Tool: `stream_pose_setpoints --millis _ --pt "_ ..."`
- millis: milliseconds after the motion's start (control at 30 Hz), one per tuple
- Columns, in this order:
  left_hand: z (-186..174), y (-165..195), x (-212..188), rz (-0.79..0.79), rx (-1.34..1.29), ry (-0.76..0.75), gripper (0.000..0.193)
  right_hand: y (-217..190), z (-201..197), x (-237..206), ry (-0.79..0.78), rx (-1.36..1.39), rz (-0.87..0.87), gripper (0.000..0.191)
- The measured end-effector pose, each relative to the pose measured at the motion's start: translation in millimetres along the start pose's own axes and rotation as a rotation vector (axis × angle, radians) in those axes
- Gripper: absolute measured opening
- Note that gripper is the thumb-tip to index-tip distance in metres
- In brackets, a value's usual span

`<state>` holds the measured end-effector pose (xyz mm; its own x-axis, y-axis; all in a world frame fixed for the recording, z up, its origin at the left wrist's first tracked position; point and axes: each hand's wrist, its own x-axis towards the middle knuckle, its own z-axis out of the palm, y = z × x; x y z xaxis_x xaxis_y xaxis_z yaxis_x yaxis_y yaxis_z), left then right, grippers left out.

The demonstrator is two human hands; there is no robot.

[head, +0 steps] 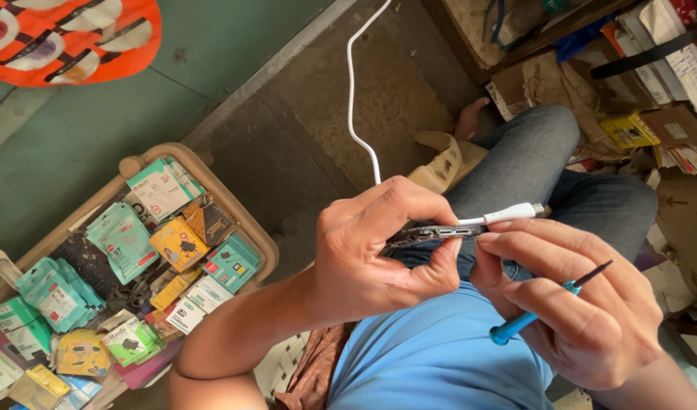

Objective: The person sits on a chair holding a disassembled smartphone with its back cover removed and a charging cable plugged in. They use a small blue screwdriver to pry and work on components inside the phone, turning the device over and repositioning it on their lap while continuing to work on the internals.

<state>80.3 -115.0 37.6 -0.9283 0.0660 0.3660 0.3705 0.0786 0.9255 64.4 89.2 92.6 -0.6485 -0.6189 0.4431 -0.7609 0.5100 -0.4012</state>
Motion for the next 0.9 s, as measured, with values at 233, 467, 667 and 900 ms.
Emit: stream_pose_setpoints --millis 233,467,667,900 --pt "1 0 0 -0.005 -0.013 0.002 0.024 -1 -2 2 0.008 0.007 -0.011 0.036" --pt "0 1 -1 0.000 0.000 0.022 0.021 5 3 -5 0.053 0.056 -0.047 0.035" --pt "2 1 -1 0.002 0.006 0.037 0.023 3 3 -9 0.002 -0.091 -0.119 0.034" --pt "2 1 -2 -0.036 -0.013 0.032 0.020 7 4 -6 -0.008 -0.122 -0.211 0.032"
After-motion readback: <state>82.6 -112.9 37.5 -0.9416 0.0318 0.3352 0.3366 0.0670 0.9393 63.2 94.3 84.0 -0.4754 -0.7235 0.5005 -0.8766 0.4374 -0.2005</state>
